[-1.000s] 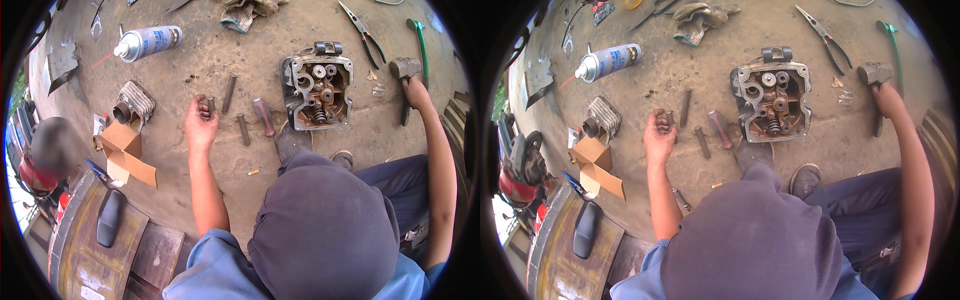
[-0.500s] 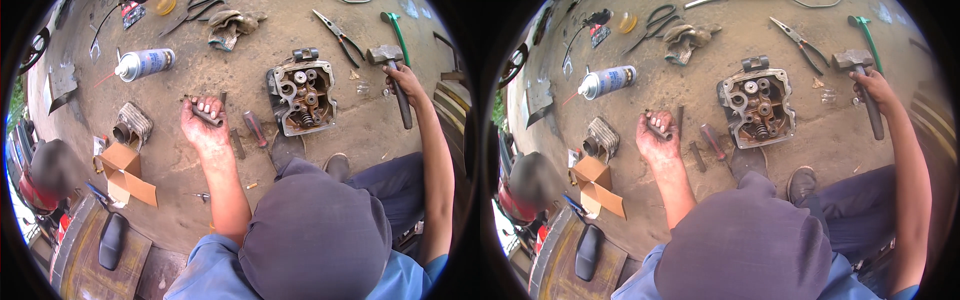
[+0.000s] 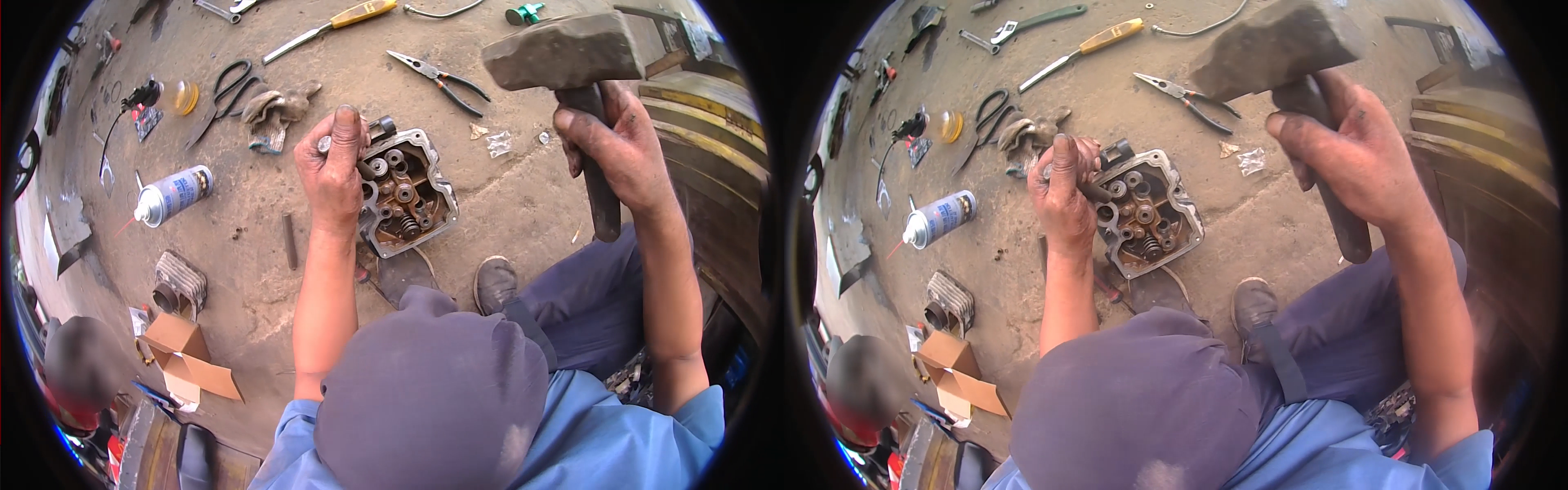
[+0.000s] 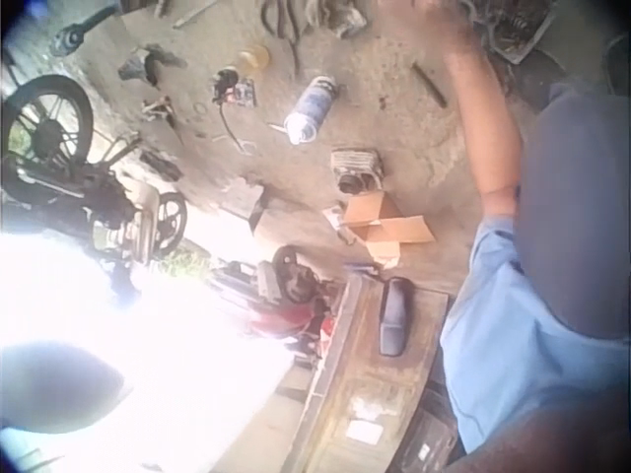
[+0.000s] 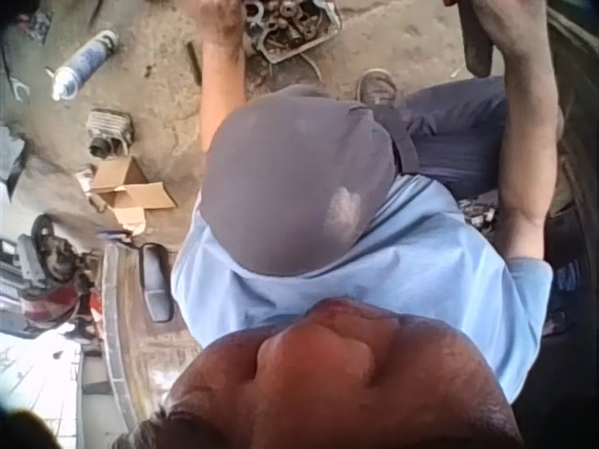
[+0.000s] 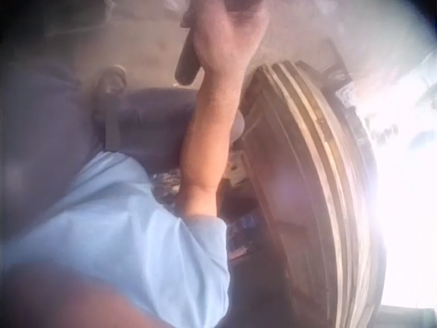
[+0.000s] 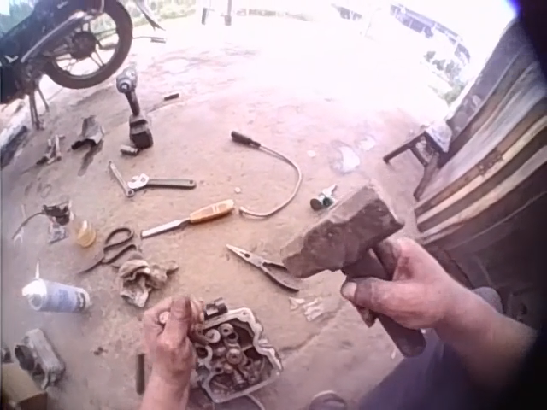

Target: The person cleans and reassembles parts of a motorcycle engine head, using a hammer to tap components into place and pliers to manipulate small parts.

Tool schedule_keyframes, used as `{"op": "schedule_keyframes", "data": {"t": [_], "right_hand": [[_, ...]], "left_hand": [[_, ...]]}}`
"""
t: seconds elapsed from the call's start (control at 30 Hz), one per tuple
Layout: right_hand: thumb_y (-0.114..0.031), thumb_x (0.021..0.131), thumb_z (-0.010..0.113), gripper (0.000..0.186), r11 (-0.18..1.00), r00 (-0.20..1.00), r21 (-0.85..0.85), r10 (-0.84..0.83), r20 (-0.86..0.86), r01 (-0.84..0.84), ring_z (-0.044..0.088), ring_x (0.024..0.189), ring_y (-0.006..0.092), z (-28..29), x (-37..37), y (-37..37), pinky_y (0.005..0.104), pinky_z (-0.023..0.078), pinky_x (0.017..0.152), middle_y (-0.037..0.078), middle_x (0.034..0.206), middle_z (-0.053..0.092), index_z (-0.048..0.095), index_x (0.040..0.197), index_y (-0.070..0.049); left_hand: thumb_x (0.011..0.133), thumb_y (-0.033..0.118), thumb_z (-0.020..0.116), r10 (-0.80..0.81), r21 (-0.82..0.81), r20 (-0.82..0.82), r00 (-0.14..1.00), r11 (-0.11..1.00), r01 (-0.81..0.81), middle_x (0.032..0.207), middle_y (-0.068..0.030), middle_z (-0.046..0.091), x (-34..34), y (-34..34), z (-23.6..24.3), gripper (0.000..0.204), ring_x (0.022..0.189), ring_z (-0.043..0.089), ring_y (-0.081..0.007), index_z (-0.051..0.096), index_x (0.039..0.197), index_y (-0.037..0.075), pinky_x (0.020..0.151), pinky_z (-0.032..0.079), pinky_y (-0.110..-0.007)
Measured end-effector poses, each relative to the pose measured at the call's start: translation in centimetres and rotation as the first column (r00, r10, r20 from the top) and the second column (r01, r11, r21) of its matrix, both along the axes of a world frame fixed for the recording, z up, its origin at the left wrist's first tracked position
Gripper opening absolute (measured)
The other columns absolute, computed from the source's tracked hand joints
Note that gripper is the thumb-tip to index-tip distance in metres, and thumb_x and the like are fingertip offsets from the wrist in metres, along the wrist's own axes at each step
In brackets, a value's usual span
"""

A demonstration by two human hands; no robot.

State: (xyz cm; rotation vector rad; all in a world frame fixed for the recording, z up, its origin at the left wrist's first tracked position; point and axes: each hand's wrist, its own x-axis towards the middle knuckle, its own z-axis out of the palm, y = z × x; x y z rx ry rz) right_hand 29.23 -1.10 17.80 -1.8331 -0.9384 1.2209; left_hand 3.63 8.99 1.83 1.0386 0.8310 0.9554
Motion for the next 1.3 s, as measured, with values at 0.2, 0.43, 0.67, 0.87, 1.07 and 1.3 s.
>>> {"op": "schedule_keyframes", "data": {"t": [0.2,0.43,0.67,0.87,1.07,1.3], "right_hand": [[-0.017,0.094,0.071,0.042,0.991,0.998,-0.133,0.026,0.051,-0.019,0.055,0.060,0.0046,-2.2,-0.5,-2.7,0.0245,0.047,0.055,-0.003,0.076,0.059,0.062,0.130,0.002],[-0.015,0.092,0.070,0.043,0.994,0.986,-0.033,0.109,0.126,-0.105,0.055,0.070,0.0077,-2.6,-1.3,-2.0,0.0287,0.049,0.064,0.001,0.080,0.062,0.063,0.130,0.004],[-0.017,0.091,0.072,0.042,0.975,0.949,0.005,0.214,0.233,-0.221,0.062,0.077,0.0192,-1.4,-1.9,-0.1,0.0369,0.052,0.073,0.015,0.088,0.068,0.063,0.126,0.004],[-0.022,0.095,0.072,0.032,0.861,0.792,-0.121,0.503,0.346,-0.494,0.067,0.091,0.0466,2.2,-4.4,4.1,0.0504,0.052,0.076,0.025,0.094,0.069,0.062,0.114,0.002],[-0.025,0.101,0.071,0.033,0.776,0.678,0.127,0.444,0.585,-0.618,0.066,0.082,0.0410,6.4,-7.5,8.2,0.0408,0.052,0.073,0.020,0.092,0.070,0.063,0.118,0.002],[-0.023,0.097,0.068,0.032,0.814,0.656,-0.071,0.513,0.553,-0.576,0.068,0.077,0.0484,3.3,-6.7,7.3,0.0547,0.053,0.067,0.026,0.077,0.067,0.054,0.107,0.004]], "left_hand": [[0.111,0.036,0.053,0.023,0.058,0.018,1.000,0.998,-0.024,0.066,-0.0011,0.041,2.5,0.4,-1.7,0.053,0.070,0.044,-0.0181,0.045,0.067,0.008,0.096,0.047,-0.043],[0.108,0.038,0.062,0.030,0.100,0.211,0.977,0.994,-0.052,0.064,0.0019,0.047,2.8,0.3,-2.7,0.051,0.069,0.045,-0.0104,0.058,0.075,-0.001,0.068,0.038,-0.026],[0.106,0.025,0.066,0.036,0.357,-0.345,0.938,0.929,0.096,0.079,-0.0040,0.059,2.4,-1.5,-3.0,0.033,0.072,0.052,-0.0135,0.066,0.086,0.000,0.066,0.042,-0.030],[0.092,0.002,0.064,0.168,0.374,-0.274,0.947,0.926,-0.056,0.095,-0.0092,0.073,2.9,-3.1,-4.6,0.015,0.086,0.066,-0.0154,0.072,0.102,-0.006,0.077,0.052,-0.030],[0.087,0.010,0.067,0.192,0.571,-0.433,0.881,0.814,0.103,0.108,-0.0103,0.069,2.2,-2.3,-4.5,0.023,0.101,0.065,-0.0233,0.069,0.108,0.002,0.089,0.053,-0.039],[0.094,0.007,0.065,0.268,0.573,-0.356,0.895,0.819,-0.017,0.091,-0.0114,0.070,3.4,-2.5,-3.4,0.011,0.086,0.066,-0.0206,0.070,0.093,-0.003,0.077,0.052,-0.035]]}}
